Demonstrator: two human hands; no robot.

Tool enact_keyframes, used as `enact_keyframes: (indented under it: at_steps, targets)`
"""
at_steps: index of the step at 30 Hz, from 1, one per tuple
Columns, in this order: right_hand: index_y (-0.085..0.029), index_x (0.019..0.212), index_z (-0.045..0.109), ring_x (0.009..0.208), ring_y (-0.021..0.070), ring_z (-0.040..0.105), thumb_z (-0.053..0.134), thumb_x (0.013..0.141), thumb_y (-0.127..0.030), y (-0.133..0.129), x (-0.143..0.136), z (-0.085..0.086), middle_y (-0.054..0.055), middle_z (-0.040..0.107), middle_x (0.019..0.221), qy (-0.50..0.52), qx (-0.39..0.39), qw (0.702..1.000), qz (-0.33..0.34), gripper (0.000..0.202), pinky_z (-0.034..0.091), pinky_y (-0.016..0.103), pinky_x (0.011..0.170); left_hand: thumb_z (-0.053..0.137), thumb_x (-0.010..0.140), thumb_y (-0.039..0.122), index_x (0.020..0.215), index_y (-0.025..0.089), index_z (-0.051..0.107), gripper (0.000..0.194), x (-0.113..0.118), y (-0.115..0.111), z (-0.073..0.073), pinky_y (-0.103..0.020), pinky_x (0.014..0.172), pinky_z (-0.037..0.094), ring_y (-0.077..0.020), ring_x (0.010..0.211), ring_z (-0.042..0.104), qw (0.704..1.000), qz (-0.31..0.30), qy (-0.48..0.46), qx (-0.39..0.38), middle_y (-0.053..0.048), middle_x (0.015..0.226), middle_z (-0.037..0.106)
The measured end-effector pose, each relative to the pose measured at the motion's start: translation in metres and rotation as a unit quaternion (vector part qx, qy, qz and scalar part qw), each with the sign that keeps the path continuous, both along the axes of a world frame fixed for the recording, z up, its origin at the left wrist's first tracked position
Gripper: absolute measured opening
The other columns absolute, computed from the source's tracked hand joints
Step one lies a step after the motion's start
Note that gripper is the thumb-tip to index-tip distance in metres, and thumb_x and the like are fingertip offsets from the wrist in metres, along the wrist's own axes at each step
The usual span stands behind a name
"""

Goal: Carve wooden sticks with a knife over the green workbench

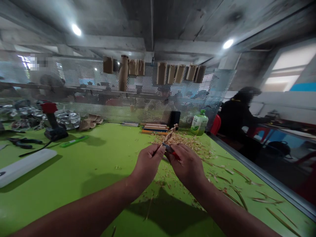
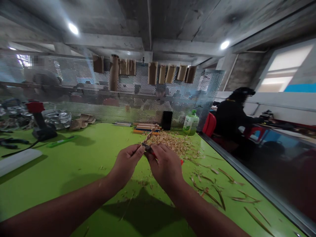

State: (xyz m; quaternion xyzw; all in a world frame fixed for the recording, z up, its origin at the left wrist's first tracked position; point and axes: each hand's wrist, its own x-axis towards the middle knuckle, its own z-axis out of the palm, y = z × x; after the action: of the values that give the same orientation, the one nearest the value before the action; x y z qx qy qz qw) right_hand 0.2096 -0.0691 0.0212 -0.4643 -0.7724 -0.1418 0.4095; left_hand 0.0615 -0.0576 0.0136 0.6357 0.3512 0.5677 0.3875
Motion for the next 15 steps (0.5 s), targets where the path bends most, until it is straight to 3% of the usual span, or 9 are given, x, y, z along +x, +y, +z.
enact_keyframes:
  at_steps: [4,8,15]
  targets:
    - [-0.02,0.083,0.061,0.074,0.0174,0.054,0.053,0.09,-0.034,0.002,0.001,-0.001,0.005,0.062,0.078,0.016,-0.013,1.0,0.01,0.018,0.036,0.026,0.064,0.054,0.086,0.038,0.072,0.016,0.062,0.027,0.0,-0.002,0.002,-0.021,0.062,0.035,-0.0118,0.067,0.045,1.0,0.015,-0.006,-0.006,0.001,0.067,0.05]
    - [-0.019,0.082,0.06,0.072,0.0161,0.052,0.054,0.089,-0.039,0.006,0.005,0.001,0.003,0.06,0.077,0.085,-0.038,0.996,0.005,0.022,0.036,0.026,0.063,0.055,0.085,0.041,0.07,0.016,0.058,0.03,-0.002,-0.006,0.007,-0.02,0.051,0.027,-0.0078,0.053,0.03,0.998,0.02,-0.014,-0.05,0.005,0.057,0.036]
    - [-0.02,0.066,0.043,0.056,0.0109,0.036,0.047,0.09,-0.049,0.015,0.015,0.006,-0.004,0.038,0.058,0.244,-0.122,0.961,0.041,0.038,0.027,0.023,0.051,0.055,0.084,0.047,0.076,0.016,0.055,0.031,-0.001,-0.007,0.003,-0.018,0.041,0.018,-0.004,0.041,0.021,0.988,-0.045,-0.075,-0.128,0.008,0.051,0.031]
